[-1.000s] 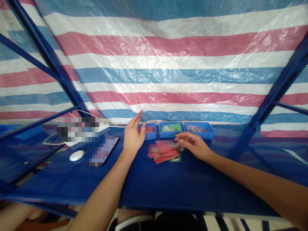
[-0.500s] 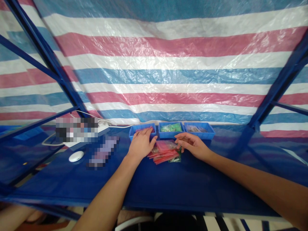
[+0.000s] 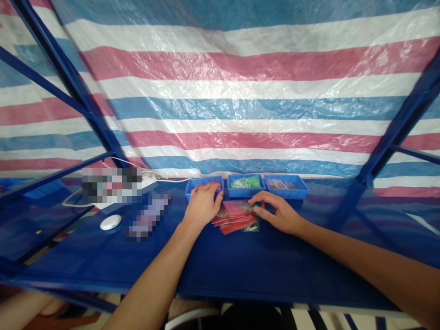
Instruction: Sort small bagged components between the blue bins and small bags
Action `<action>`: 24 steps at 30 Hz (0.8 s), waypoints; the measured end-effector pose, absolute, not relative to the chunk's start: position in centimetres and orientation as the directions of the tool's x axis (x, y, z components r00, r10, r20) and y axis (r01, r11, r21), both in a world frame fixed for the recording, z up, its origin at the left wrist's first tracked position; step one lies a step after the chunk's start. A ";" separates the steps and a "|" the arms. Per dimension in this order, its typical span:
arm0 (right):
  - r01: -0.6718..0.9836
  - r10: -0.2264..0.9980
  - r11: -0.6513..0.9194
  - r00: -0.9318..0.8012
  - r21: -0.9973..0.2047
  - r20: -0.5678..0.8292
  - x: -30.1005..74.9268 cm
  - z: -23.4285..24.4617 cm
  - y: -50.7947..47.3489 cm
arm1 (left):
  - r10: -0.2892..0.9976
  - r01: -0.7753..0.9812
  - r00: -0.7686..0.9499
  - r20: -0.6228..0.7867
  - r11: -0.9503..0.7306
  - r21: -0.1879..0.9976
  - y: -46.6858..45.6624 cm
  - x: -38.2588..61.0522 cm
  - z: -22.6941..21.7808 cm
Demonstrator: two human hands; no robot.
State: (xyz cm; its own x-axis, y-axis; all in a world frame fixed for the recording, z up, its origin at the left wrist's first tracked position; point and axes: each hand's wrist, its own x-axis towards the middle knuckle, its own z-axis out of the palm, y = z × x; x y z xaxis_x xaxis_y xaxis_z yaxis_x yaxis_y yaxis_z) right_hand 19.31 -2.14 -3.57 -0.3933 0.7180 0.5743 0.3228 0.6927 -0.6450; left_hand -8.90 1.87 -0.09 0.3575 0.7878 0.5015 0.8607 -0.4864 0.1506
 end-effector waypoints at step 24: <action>0.187 0.480 0.846 -0.673 -0.499 0.563 18.9 -2.4 -3.0 | 0.818 0.896 0.314 0.483 -0.424 0.135 2.1 -8.8 0.3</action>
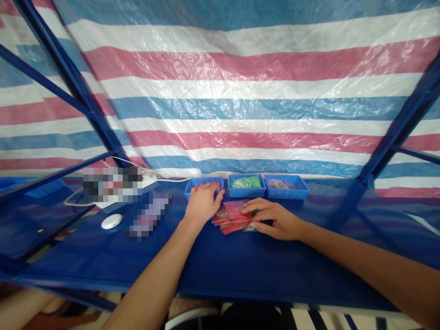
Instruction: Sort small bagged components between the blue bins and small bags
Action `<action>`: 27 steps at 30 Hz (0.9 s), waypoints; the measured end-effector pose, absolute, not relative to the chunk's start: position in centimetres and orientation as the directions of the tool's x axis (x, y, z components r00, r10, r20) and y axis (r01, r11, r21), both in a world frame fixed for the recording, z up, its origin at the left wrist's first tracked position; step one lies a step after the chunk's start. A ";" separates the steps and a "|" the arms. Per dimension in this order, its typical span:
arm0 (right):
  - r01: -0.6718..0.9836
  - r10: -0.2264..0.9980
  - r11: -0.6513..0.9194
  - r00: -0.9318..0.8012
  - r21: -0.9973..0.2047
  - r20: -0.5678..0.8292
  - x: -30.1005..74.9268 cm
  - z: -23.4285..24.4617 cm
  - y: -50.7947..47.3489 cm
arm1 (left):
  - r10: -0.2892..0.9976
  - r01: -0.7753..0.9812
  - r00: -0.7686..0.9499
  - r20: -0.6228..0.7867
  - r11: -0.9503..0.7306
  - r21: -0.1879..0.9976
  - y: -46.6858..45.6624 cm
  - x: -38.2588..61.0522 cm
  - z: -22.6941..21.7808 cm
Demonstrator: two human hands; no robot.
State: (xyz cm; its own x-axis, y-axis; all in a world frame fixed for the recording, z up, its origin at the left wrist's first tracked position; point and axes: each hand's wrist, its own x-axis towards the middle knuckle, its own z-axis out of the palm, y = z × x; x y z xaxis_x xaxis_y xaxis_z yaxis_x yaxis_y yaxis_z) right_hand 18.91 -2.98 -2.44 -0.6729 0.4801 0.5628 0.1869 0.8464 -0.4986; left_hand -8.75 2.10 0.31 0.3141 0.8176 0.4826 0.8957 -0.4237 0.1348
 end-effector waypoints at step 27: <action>0.415 0.617 0.787 -0.502 -0.457 0.606 19.2 -3.9 -2.0 | 0.593 0.457 0.707 0.385 -0.799 0.391 -0.3 -6.4 -0.1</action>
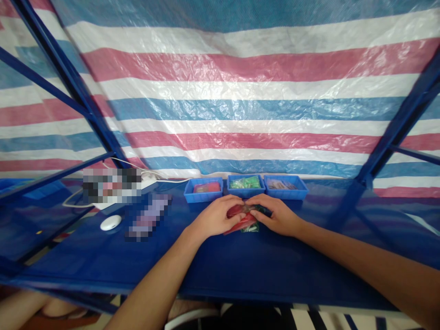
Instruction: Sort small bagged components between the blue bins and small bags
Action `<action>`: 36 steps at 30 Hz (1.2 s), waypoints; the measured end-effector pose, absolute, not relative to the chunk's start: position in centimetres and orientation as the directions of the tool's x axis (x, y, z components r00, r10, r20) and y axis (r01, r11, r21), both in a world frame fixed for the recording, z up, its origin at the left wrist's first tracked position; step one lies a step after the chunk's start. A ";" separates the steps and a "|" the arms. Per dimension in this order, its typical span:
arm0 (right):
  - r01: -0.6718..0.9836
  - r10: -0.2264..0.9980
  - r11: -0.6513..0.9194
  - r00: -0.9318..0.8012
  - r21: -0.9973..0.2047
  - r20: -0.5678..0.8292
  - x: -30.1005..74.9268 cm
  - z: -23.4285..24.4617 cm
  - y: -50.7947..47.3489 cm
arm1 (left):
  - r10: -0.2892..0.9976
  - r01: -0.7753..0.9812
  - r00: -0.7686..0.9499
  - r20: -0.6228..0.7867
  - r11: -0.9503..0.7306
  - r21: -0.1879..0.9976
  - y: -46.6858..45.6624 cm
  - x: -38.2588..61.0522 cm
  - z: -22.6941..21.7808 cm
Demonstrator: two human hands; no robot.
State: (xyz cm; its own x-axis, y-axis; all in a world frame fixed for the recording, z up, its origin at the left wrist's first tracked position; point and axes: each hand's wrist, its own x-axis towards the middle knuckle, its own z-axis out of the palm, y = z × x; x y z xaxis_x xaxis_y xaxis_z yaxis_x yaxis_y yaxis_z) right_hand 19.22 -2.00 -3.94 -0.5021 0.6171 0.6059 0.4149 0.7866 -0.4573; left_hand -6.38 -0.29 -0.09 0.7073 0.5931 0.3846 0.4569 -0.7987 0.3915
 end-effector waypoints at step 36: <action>0.357 0.595 0.804 -0.447 -0.477 0.668 19.1 -3.3 -2.1 | 0.700 0.492 0.422 0.576 -0.711 0.503 -0.6 -5.6 0.3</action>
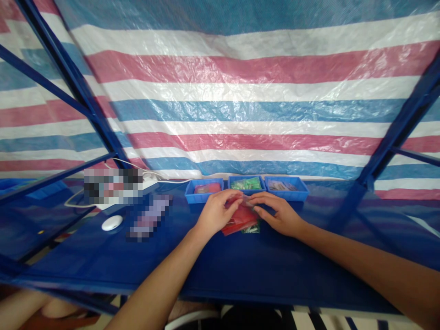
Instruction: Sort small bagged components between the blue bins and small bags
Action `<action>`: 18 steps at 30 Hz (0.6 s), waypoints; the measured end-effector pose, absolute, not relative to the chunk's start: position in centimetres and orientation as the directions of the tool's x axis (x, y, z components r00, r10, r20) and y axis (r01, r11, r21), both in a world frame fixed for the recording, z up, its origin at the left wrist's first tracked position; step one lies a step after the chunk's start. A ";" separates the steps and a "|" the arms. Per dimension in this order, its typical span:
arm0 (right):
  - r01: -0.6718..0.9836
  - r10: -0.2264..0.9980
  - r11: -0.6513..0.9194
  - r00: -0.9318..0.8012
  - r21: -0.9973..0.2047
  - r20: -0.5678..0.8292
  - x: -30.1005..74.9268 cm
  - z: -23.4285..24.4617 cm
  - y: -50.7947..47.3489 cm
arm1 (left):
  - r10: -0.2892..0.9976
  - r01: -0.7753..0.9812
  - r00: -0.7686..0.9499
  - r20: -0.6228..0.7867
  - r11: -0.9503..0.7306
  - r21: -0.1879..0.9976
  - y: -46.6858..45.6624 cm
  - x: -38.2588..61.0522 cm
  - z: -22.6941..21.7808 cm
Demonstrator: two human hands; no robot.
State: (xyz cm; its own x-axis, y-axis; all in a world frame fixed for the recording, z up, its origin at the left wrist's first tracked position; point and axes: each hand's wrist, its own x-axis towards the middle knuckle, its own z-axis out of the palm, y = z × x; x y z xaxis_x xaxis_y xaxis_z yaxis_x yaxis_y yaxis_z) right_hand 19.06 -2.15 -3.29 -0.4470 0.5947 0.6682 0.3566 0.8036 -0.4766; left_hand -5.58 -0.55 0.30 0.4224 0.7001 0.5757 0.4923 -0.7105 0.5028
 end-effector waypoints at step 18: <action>0.392 0.600 0.791 -0.342 -0.470 0.724 19.1 -3.2 -2.2 | 0.715 0.527 0.465 0.522 -0.697 0.485 -0.1 -6.0 0.1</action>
State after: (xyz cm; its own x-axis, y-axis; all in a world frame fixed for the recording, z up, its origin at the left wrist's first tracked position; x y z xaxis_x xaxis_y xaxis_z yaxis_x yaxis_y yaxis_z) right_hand 19.13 -2.17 -3.22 -0.3415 0.5997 0.7237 0.3922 0.7907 -0.4701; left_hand -6.05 -0.06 0.08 0.4650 0.7150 0.5220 0.5274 -0.6973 0.4854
